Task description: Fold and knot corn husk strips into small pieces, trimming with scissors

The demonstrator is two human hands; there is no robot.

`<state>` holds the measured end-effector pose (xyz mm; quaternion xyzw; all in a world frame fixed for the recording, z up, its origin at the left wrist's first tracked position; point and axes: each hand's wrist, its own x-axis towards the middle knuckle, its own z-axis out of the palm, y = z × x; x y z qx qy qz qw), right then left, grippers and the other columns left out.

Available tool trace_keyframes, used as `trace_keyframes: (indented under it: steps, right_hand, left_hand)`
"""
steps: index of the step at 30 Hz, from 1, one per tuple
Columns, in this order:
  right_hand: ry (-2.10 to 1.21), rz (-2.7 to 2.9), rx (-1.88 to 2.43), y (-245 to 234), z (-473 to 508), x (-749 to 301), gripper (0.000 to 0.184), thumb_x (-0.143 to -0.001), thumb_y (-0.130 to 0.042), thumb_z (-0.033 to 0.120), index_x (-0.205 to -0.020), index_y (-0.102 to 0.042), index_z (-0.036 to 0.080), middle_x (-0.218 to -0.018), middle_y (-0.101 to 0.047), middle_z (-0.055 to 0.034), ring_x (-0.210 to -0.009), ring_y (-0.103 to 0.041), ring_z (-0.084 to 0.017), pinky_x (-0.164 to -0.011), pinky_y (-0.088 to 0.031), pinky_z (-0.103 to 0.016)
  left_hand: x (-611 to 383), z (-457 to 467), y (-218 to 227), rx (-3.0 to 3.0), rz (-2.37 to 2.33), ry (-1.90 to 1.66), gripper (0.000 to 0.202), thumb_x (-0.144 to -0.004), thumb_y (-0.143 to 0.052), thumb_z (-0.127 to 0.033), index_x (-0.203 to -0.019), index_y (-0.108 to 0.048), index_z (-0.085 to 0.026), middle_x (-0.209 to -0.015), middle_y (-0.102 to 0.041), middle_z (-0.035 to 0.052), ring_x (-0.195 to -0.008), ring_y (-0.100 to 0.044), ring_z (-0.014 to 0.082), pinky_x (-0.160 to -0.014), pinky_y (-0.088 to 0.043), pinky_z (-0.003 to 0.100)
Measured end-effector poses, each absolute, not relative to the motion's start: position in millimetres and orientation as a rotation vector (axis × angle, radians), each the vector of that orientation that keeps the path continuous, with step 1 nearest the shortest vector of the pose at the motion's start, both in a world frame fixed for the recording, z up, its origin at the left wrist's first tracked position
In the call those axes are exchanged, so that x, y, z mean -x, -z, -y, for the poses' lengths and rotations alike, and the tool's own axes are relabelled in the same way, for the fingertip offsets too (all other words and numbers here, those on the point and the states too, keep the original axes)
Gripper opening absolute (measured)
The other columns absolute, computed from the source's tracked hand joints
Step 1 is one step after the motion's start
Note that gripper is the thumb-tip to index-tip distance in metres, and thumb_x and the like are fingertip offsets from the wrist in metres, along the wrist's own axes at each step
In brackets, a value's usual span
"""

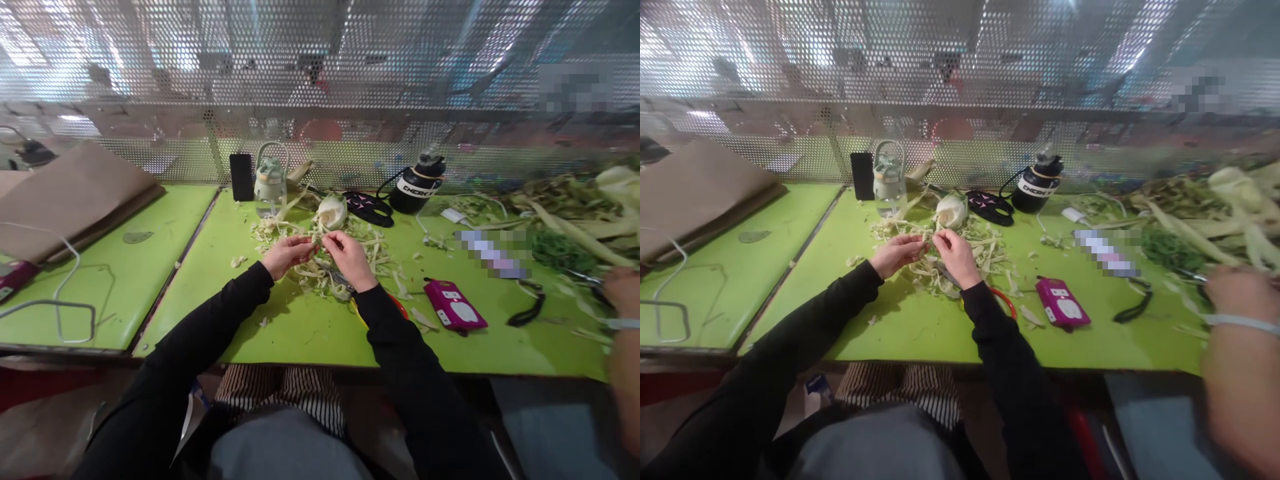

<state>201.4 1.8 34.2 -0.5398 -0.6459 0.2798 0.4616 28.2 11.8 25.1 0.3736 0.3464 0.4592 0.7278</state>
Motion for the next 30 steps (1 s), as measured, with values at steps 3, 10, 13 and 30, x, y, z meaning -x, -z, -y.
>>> trace_keyframes:
  steps: [3,10,13,30]
  right_hand:
    - [-0.776,1.502,1.337,-30.0,-3.6,-203.5,0.040,-0.091,-0.045,0.054,-0.105,-0.064,0.021,-0.096,-0.073,-0.0073,-0.077,-0.066,-0.018,-0.065,-0.052,-0.029]
    - [-0.984,1.581,1.326,-20.9,-0.7,-199.1,0.033,-0.081,-0.066,0.049,-0.092,-0.069,0.018,-0.089,-0.075,-0.0060,-0.077,-0.067,-0.017,-0.073,-0.053,-0.031]
    - [-0.986,1.606,1.326,-17.3,-1.4,-196.1,0.028,-0.079,-0.068,0.042,-0.092,-0.069,0.018,-0.088,-0.074,-0.0055,-0.077,-0.065,-0.017,-0.077,-0.052,-0.033]
    - [-0.915,1.772,1.338,-34.7,18.1,-199.8,0.028,-0.081,-0.064,0.047,-0.078,-0.067,0.019,-0.079,-0.069,-0.0009,-0.072,-0.058,-0.016,-0.073,-0.045,-0.031]
  left_hand:
    - [-31.3,-11.7,-24.8,-0.801,-0.756,-1.031,0.012,-0.079,-0.075,-0.010,-0.086,-0.065,-0.011,-0.082,-0.072,0.0028,-0.065,-0.060,0.0055,-0.072,-0.047,0.023]
    - [-36.3,-13.9,-21.9,-0.771,-0.798,-1.108,0.021,-0.074,-0.078,-0.007,-0.086,-0.062,-0.014,-0.075,-0.066,-0.0040,-0.066,-0.059,0.0043,-0.068,-0.044,0.019]
    - [-38.0,-12.3,-20.8,-0.784,-0.810,-1.120,0.022,-0.073,-0.080,-0.011,-0.084,-0.061,-0.013,-0.074,-0.065,-0.0043,-0.065,-0.058,0.0041,-0.066,-0.042,0.019]
    - [-29.0,-2.2,-29.1,-0.941,-0.888,-1.087,0.024,-0.072,-0.083,-0.024,-0.089,-0.068,-0.015,-0.078,-0.066,-0.0029,-0.067,-0.057,0.0058,-0.067,-0.042,0.020]
